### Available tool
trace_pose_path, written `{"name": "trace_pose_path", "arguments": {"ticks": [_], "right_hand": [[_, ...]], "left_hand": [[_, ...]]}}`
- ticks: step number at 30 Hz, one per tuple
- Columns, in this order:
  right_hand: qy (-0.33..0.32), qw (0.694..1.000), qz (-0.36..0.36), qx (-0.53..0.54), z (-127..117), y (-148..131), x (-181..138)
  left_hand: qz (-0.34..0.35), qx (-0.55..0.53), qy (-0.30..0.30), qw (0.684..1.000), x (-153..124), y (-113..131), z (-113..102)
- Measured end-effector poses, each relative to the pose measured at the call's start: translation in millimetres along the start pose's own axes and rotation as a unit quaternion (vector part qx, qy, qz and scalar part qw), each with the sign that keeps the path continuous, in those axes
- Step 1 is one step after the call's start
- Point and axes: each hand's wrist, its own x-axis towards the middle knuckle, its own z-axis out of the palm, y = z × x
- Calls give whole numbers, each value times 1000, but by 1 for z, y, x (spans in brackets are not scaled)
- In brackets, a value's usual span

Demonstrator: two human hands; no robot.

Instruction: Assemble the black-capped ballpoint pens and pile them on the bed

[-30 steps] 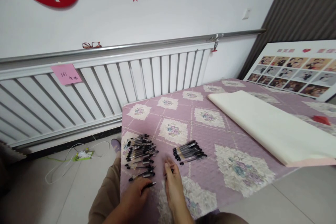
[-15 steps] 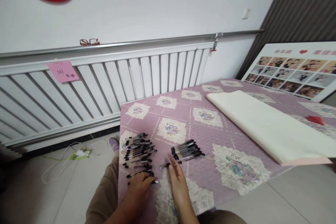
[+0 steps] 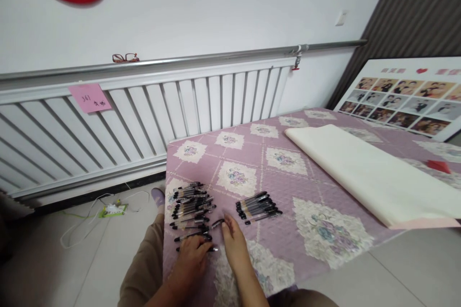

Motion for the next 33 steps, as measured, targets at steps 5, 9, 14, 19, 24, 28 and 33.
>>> {"name": "trace_pose_path", "arguments": {"ticks": [5, 9, 14, 19, 24, 28, 33], "right_hand": [[-6, 996, -32, -82, -5, 1, -12], [-60, 977, -80, -190, -14, 3, -31], [-106, 942, -125, -294, -11, 1, -43], [-148, 901, -113, -391, -6, 3, -39], [-166, 891, -109, -408, -6, 6, -35], [-165, 900, -103, -389, -8, 5, -33], [-179, 913, -123, -346, -10, 4, -35]], "left_hand": [[3, 4, 23, 1000, 1, 0, 0], [21, -13, 54, 998, 0, -1, -1], [40, -31, 84, 995, -3, 0, -5], [58, -30, 97, 993, -4, -2, -7], [42, -14, 90, 995, -3, -2, -6], [25, -6, 57, 998, -1, -2, -7], [-1, -1, 19, 1000, 0, 0, -10]]}}
